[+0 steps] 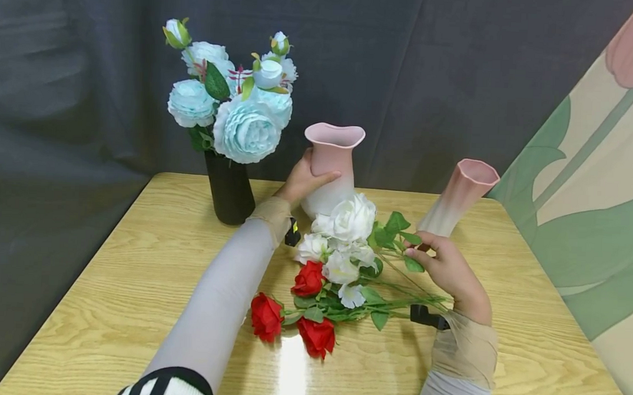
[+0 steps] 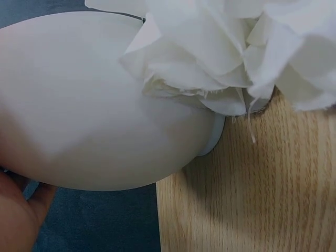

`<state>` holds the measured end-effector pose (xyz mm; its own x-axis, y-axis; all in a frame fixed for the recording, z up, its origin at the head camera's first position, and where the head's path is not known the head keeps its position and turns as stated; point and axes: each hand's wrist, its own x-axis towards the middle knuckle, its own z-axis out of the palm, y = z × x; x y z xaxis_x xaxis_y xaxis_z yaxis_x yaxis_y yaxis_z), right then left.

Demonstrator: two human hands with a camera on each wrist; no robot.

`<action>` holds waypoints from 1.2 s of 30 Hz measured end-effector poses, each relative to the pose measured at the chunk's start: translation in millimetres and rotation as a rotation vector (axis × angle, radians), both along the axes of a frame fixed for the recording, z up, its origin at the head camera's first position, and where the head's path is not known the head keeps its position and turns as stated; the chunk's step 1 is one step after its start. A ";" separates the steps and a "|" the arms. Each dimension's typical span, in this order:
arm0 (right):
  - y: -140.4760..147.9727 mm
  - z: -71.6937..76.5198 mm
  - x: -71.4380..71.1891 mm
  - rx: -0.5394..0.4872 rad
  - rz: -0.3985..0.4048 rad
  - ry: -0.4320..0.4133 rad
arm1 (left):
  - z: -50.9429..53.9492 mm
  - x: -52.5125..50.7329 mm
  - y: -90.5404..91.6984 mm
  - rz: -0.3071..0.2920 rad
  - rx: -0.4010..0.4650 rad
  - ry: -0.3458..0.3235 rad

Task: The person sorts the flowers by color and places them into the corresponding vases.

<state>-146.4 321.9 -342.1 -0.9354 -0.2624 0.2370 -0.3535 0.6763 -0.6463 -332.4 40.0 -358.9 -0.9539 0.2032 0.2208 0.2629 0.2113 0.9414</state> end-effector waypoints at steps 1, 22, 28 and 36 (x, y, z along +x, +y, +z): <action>-0.4 0.8 0.1 -0.005 -0.013 -0.001 | 0.4 0.0 0.0 -0.001 -0.001 0.001; -23.3 4.3 -8.7 -0.250 -0.152 0.297 | 0.5 -0.1 -1.6 0.006 -0.033 0.034; -34.8 4.6 -9.2 -0.291 -0.217 0.324 | -2.5 0.5 -1.6 0.007 -0.066 0.019; -50.5 4.0 -20.4 -0.303 -0.205 0.477 | -3.3 4.1 -0.3 -0.003 -0.040 0.027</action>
